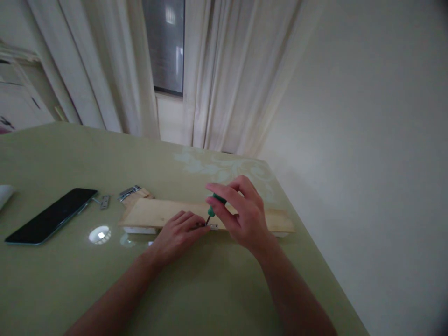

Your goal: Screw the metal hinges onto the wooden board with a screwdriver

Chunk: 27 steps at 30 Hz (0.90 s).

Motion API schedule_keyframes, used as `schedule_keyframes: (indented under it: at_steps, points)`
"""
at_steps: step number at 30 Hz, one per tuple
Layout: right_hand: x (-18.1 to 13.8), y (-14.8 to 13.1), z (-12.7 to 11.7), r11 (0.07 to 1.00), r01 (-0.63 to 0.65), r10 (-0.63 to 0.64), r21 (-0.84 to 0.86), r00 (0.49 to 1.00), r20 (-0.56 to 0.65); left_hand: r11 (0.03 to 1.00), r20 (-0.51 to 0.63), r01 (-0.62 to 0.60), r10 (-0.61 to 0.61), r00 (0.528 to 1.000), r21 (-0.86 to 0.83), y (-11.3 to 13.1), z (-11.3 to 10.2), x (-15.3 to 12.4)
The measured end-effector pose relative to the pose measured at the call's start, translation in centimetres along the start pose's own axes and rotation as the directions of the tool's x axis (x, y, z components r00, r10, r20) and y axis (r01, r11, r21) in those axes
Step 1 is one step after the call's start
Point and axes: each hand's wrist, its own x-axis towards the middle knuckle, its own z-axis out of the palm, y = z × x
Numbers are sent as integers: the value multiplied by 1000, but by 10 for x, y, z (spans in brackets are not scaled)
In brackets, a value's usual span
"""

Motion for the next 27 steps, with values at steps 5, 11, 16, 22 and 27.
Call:
schedule_keyframes:
  at_steps: [5,11,16,22,27]
  points:
    - [2,-1,-3,996,1,-10,87,995,99,1000,-17,13,-13,1000,5,2,1,0]
    - [1,0,0,994,44,-47,-97,999,-23,999,-13,23,-23,1000,22,3,2,0]
    - [1,0,-1,999,35,-38,30,996,77,1000,-45,4,-2,999,29,3,2,2]
    - [0,-2,3,994,50,-54,-96,998,-37,999,-55,5,-3,998,35,3,2,2]
    - [0,-3,6,1000,14,-14,-2,999,49,999,-28,13,-12,1000,40,3,3,1]
